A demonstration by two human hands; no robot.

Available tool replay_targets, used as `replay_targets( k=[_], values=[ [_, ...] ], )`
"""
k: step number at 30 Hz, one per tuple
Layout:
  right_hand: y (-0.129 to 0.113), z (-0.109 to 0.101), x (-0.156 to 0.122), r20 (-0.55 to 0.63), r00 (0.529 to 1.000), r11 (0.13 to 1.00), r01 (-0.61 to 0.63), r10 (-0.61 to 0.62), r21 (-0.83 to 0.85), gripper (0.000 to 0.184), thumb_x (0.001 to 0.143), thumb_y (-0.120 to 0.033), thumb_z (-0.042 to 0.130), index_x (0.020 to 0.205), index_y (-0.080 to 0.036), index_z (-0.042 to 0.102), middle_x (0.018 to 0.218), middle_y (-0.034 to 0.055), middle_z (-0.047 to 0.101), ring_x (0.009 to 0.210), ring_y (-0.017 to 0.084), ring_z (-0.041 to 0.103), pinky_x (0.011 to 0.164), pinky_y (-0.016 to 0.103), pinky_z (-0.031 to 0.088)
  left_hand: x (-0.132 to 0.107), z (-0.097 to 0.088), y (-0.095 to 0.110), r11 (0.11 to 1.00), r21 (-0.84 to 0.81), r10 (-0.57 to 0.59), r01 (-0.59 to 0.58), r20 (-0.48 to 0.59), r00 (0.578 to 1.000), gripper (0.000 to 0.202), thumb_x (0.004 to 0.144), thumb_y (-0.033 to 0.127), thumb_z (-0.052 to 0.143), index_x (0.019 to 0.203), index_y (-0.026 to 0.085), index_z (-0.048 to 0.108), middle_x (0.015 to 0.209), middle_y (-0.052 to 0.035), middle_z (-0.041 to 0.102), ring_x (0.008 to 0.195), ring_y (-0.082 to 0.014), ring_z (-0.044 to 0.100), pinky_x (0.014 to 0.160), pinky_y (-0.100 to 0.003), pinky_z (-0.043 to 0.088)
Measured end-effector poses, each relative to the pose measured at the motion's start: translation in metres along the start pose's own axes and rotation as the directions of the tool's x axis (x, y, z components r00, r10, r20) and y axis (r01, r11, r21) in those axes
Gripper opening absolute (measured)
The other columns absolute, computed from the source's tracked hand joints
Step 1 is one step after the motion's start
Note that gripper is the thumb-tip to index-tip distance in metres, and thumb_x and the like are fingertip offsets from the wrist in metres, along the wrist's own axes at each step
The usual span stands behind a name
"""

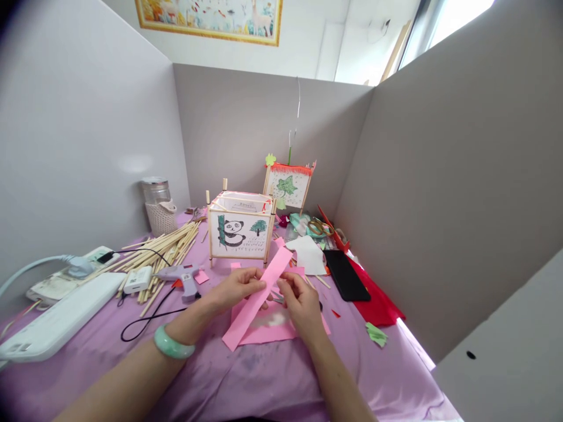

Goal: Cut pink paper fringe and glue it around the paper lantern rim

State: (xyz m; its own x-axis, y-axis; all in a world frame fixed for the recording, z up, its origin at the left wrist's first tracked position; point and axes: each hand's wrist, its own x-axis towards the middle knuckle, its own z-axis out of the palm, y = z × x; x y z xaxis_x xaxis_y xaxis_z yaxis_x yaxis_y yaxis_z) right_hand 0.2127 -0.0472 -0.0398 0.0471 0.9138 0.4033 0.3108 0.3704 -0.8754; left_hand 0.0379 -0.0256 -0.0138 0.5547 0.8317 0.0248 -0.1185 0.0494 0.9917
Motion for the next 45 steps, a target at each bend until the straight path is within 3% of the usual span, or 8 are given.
replay_targets(
  k=[5, 8, 11, 17, 22, 32, 41, 45],
  values=[
    [0.000, 0.001, 0.000, 0.010, 0.994, 0.976, -0.111, 0.111, 0.187, 0.036, 0.077, -0.044, 0.062, 0.057, -0.018, 0.048, 0.044, -0.0060, 0.045, 0.039, 0.007, 0.039, 0.041, 0.020, 0.031, -0.001, -0.001, -0.002, 0.996, 0.054, -0.079, 0.075, 0.078, 0.994, 0.033, 0.067, 0.039, 0.070, 0.079, 0.015, 0.052, 0.069, -0.0046, 0.067, 0.064, -0.0191, 0.067, 0.063, -0.034, 0.053],
    [0.004, -0.008, 0.004, -0.153, 0.973, 0.935, -0.115, 0.175, 0.336, 0.034, 0.075, -0.044, 0.065, 0.060, -0.018, 0.049, 0.048, -0.0058, 0.047, 0.040, 0.006, 0.037, 0.039, 0.018, 0.028, -0.002, -0.002, 0.000, 0.986, 0.141, -0.111, 0.092, 0.132, 0.985, 0.033, 0.066, 0.039, 0.071, 0.079, 0.014, 0.055, 0.071, -0.0061, 0.069, 0.060, -0.0166, 0.065, 0.061, -0.031, 0.052],
    [0.008, -0.016, 0.008, -0.268, 0.937, 0.896, -0.088, 0.223, 0.436, 0.032, 0.073, -0.045, 0.066, 0.065, -0.018, 0.051, 0.053, -0.0058, 0.049, 0.042, 0.005, 0.037, 0.039, 0.018, 0.026, 0.000, -0.005, 0.002, 0.981, 0.176, -0.093, 0.084, 0.043, 0.995, 0.036, 0.070, 0.047, 0.065, 0.075, 0.013, 0.055, 0.069, -0.0073, 0.068, 0.055, -0.0152, 0.063, 0.055, -0.028, 0.050],
    [0.001, -0.006, 0.002, -0.082, 0.995, 0.990, -0.036, 0.048, 0.137, 0.028, 0.077, -0.043, 0.061, 0.065, -0.018, 0.055, 0.056, -0.0037, 0.050, 0.053, 0.010, 0.045, 0.050, 0.021, 0.035, 0.002, -0.004, 0.000, 0.993, 0.114, -0.042, 0.036, 0.047, 0.998, 0.046, 0.076, 0.058, 0.053, 0.085, 0.013, 0.057, 0.069, -0.0072, 0.067, 0.052, -0.0148, 0.062, 0.053, -0.029, 0.049],
    [-0.004, 0.000, -0.002, -0.082, 0.993, 0.994, 0.080, -0.086, -0.078, 0.026, 0.087, -0.039, 0.046, 0.071, -0.019, 0.052, 0.064, -0.0026, 0.054, 0.063, 0.012, 0.050, 0.061, 0.025, 0.039, 0.002, -0.003, -0.003, 0.961, 0.275, -0.009, -0.013, 0.082, 0.997, 0.040, 0.074, 0.054, 0.058, 0.071, 0.014, 0.059, 0.067, -0.0023, 0.061, 0.061, -0.0133, 0.060, 0.058, -0.025, 0.049],
    [-0.008, 0.008, 0.005, 0.005, 0.997, 0.997, 0.073, -0.073, 0.028, 0.025, 0.087, -0.040, 0.049, 0.072, -0.020, 0.046, 0.064, -0.0012, 0.059, 0.063, 0.013, 0.055, 0.063, 0.025, 0.042, 0.008, -0.012, -0.005, 0.900, 0.405, 0.223, -0.161, -0.111, 0.968, 0.031, 0.070, 0.042, 0.065, 0.081, 0.013, 0.062, 0.077, -0.0026, 0.059, 0.066, -0.0113, 0.050, 0.060, -0.024, 0.041],
    [-0.007, 0.012, 0.001, 0.074, 0.997, 0.990, 0.022, -0.032, 0.139, 0.022, 0.081, -0.041, 0.057, 0.074, -0.020, 0.053, 0.062, -0.0032, 0.057, 0.055, 0.011, 0.054, 0.055, 0.022, 0.045, 0.005, -0.009, 0.001, 0.961, 0.246, 0.168, -0.127, -0.155, 0.973, 0.028, 0.071, 0.040, 0.064, 0.070, 0.014, 0.055, 0.057, 0.0038, 0.047, 0.049, -0.0072, 0.041, 0.048, -0.022, 0.033],
    [-0.009, 0.009, 0.000, -0.015, 1.000, 0.993, 0.013, -0.011, 0.117, 0.028, 0.085, -0.045, 0.049, 0.077, -0.019, 0.057, 0.069, -0.0002, 0.061, 0.055, 0.011, 0.053, 0.056, 0.023, 0.044, 0.007, -0.012, -0.002, 0.962, 0.235, 0.180, -0.139, -0.165, 0.970, 0.028, 0.070, 0.041, 0.065, 0.072, 0.014, 0.057, 0.060, 0.0031, 0.048, 0.052, -0.0072, 0.041, 0.048, -0.020, 0.031]
  ],
)
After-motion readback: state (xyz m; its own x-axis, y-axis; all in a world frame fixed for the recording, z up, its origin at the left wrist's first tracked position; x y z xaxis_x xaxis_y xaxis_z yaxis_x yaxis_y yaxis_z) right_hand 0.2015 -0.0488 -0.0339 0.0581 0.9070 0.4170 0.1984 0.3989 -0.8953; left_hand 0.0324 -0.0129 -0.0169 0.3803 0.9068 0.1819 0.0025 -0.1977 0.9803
